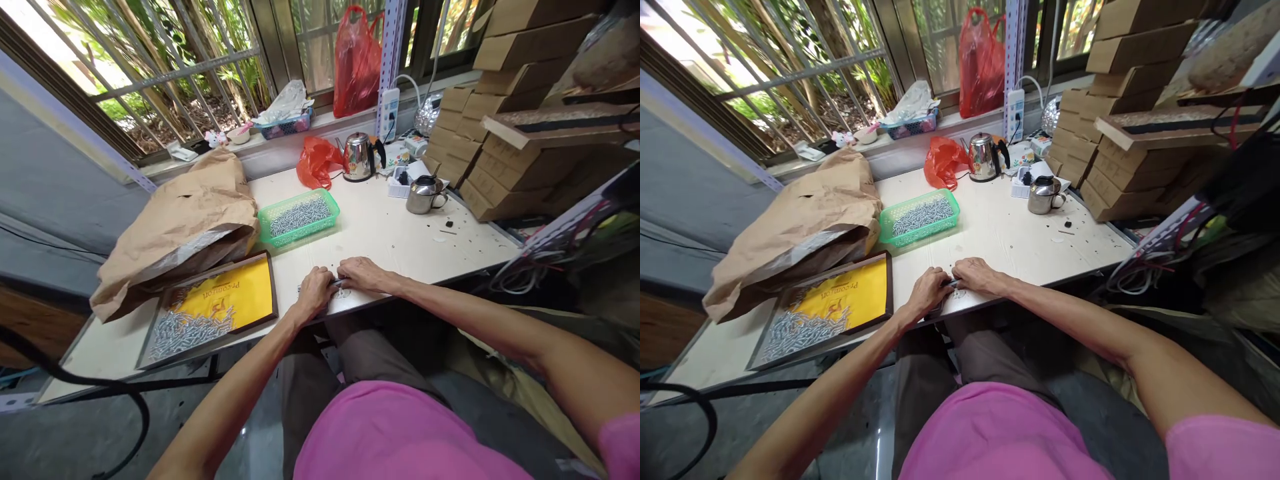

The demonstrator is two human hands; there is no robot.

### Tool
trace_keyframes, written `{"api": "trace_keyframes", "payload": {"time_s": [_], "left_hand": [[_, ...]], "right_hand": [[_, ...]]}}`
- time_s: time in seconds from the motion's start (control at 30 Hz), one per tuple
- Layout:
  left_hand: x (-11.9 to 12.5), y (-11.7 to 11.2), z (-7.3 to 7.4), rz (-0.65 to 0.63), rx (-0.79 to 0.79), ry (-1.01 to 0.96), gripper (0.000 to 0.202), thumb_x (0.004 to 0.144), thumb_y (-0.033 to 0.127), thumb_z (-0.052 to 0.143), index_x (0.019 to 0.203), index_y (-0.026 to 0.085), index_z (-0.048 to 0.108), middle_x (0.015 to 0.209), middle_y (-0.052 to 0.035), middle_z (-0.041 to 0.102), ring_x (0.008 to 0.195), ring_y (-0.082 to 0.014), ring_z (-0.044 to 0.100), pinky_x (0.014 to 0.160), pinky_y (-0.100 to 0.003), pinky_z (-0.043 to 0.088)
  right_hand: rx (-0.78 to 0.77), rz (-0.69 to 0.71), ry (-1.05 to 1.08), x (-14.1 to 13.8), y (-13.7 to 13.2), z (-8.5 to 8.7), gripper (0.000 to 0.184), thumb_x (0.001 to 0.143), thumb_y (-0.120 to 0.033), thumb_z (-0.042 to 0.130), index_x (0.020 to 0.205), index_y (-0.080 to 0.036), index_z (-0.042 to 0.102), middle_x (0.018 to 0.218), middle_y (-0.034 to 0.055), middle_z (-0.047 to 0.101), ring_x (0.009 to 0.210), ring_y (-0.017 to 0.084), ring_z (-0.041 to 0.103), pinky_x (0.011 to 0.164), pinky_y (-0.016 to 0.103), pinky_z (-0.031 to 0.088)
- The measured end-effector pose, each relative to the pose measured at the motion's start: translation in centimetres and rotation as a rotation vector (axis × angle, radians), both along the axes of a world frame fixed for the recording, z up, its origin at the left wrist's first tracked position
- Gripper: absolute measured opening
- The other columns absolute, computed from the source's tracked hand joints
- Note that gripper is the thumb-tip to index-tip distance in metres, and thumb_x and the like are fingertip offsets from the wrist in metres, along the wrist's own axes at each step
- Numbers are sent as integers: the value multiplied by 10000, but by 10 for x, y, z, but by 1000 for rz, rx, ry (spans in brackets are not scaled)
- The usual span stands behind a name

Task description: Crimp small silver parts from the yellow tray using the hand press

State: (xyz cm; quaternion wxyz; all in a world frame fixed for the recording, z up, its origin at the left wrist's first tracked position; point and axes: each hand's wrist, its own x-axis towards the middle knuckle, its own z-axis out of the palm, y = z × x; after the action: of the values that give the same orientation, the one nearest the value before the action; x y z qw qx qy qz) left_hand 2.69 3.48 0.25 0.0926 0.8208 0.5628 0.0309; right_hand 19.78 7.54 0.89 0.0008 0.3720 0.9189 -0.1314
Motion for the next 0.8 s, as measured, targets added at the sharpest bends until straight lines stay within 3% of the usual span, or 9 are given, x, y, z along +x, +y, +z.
{"api": "trace_keyframes", "payload": {"time_s": [0.23,0.5,0.63,0.73,0.8], "left_hand": [[2,8,0,119,35,9,162,872,297,569,922,175,663,946,-70,633,963,-220,543,806,-315,437],[4,13,2,173,9,33,163,882,314,558,926,187,652,971,-62,631,974,-221,539,800,-321,459],[2,-2,3,138,-15,15,278,860,333,596,1098,189,609,1095,-78,629,1045,-249,542,849,-360,485],[10,-26,-8,129,99,-20,352,893,235,539,1235,150,534,1351,-132,522,1249,-286,460,997,-424,438],[18,-44,-20,100,173,-59,392,914,199,494,1301,135,486,1439,-149,444,1359,-304,359,1070,-464,382]], "right_hand": [[94,73,-17,-7,24,-3,152,884,-294,583,944,-179,663,981,82,634,931,203,558,719,266,346],[47,150,13,-7,40,-6,147,885,-272,572,910,-168,673,917,72,623,875,185,555,724,267,357],[-3,154,45,3,35,-4,423,796,-434,679,1112,-156,645,1024,109,585,959,234,537,767,295,402],[-30,209,60,12,35,-5,655,742,-539,699,1228,-114,584,1086,154,560,988,274,521,821,355,424],[-56,255,125,19,37,-9,639,813,-550,617,1271,-111,552,1104,161,556,998,269,521,851,372,424]]}}
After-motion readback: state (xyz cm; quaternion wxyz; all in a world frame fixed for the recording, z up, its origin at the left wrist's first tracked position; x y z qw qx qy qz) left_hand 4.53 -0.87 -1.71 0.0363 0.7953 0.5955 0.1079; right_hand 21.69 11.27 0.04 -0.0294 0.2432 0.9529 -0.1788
